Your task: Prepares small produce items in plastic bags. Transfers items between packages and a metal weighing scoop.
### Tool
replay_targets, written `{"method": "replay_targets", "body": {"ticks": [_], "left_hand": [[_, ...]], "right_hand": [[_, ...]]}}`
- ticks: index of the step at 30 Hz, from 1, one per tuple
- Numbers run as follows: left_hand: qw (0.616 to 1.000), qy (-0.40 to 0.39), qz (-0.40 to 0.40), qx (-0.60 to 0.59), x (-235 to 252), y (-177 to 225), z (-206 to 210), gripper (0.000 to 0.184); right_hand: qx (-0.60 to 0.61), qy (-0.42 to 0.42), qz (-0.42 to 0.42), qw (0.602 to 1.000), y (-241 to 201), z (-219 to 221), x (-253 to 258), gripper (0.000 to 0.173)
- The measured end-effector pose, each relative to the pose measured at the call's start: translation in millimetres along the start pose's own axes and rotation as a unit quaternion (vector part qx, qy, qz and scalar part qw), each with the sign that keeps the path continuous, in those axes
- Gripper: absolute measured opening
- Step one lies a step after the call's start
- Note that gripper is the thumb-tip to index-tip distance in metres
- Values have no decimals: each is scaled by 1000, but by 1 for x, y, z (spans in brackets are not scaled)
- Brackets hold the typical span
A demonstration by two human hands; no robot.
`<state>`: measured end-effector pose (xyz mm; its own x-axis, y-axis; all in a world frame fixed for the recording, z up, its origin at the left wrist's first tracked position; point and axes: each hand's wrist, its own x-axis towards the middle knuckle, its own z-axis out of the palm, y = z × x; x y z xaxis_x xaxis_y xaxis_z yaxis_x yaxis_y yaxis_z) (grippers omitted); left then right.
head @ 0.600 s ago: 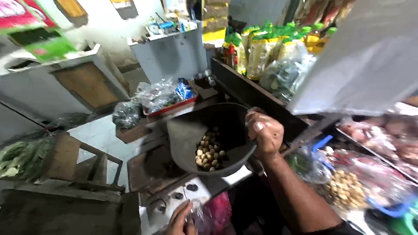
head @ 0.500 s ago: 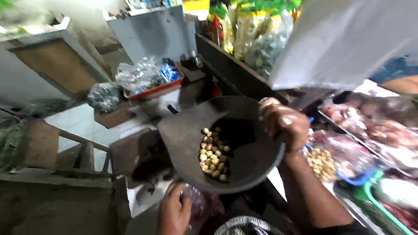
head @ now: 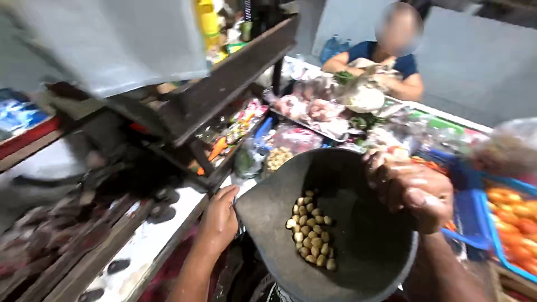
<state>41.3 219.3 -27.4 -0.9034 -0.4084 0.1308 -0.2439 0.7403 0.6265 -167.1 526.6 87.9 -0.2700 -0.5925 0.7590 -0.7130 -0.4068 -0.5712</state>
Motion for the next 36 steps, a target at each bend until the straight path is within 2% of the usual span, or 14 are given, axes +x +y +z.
{"method": "replay_targets", "body": {"ticks": [5, 9, 15, 21, 25, 28, 29, 32, 33, 34, 36], "left_hand": [[992, -60, 82, -71, 28, 43, 43, 45], [980, -117, 93, -129, 42, 70, 67, 52], [985, -122, 102, -64, 42, 127, 114, 52], [989, -88, 87, -80, 39, 141, 138, 45], [982, -139, 82, -103, 44, 147, 139, 46], [964, -173, 90, -179, 45, 143, 141, 41], [955, -178, 76, -225, 45, 143, 144, 40], [907, -201, -52, -368, 44, 150, 150, 38], [919, -194, -45, -340, 45, 152, 149, 38], [946, -180, -1, -271, 46, 151, 148, 40], [969, -139, 82, -189, 47, 147, 149, 36]], "right_hand": [[-62, 20, 9, 998, -27, -46, -32, 47], [-113, 10, 25, 993, -47, -70, -42, 47], [-195, -53, 60, 978, -62, -77, -28, 44], [-286, -143, 74, 945, -69, -71, 15, 43], [-298, -183, 87, 933, -67, -66, 41, 41], [-302, -204, 106, 925, -61, -65, 54, 40], [-300, -207, 113, 925, -59, -65, 57, 40], [-293, -223, 125, 921, -51, -65, 67, 38], [-293, -229, 127, 920, -49, -65, 70, 37], [-294, -231, 129, 918, -46, -63, 73, 37], [-289, -234, 134, 919, -43, -61, 80, 36]]}}
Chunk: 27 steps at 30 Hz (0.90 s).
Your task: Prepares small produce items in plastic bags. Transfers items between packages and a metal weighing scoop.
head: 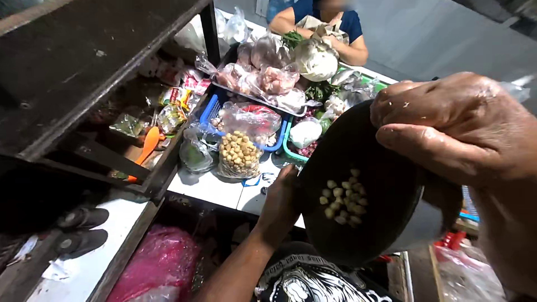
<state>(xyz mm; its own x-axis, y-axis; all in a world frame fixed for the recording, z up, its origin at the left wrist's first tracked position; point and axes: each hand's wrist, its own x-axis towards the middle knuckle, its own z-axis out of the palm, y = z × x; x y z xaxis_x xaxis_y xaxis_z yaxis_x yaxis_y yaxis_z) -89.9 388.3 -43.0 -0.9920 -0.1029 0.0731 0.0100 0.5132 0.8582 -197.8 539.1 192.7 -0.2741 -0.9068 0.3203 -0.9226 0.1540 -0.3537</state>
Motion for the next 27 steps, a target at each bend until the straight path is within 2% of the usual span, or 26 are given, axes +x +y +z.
{"method": "replay_targets", "body": {"ticks": [3, 6, 9, 15, 21, 27], "left_hand": [[998, 37, 41, 15, 2, -7, 6, 39], [999, 23, 29, -12, 2, -7, 8, 38], [1000, -1, 2, -26, 1, -9, 8, 46], [999, -20, -32, -30, 3, -15, 8, 45], [999, -7, -36, -28, 4, -28, 14, 39], [999, -11, -34, -35, 5, -35, 20, 46]], "right_hand": [[-8, -21, 6, 1000, 1, -2, 12, 36], [-26, -39, 3, 999, 2, 0, 27, 35], [-22, -66, -15, 997, 2, 5, 38, 35], [-33, -104, -27, 994, 5, 17, 61, 34], [-37, -150, -33, 987, 14, 35, 86, 37], [-31, -159, -20, 987, 19, 41, 86, 35]]}}
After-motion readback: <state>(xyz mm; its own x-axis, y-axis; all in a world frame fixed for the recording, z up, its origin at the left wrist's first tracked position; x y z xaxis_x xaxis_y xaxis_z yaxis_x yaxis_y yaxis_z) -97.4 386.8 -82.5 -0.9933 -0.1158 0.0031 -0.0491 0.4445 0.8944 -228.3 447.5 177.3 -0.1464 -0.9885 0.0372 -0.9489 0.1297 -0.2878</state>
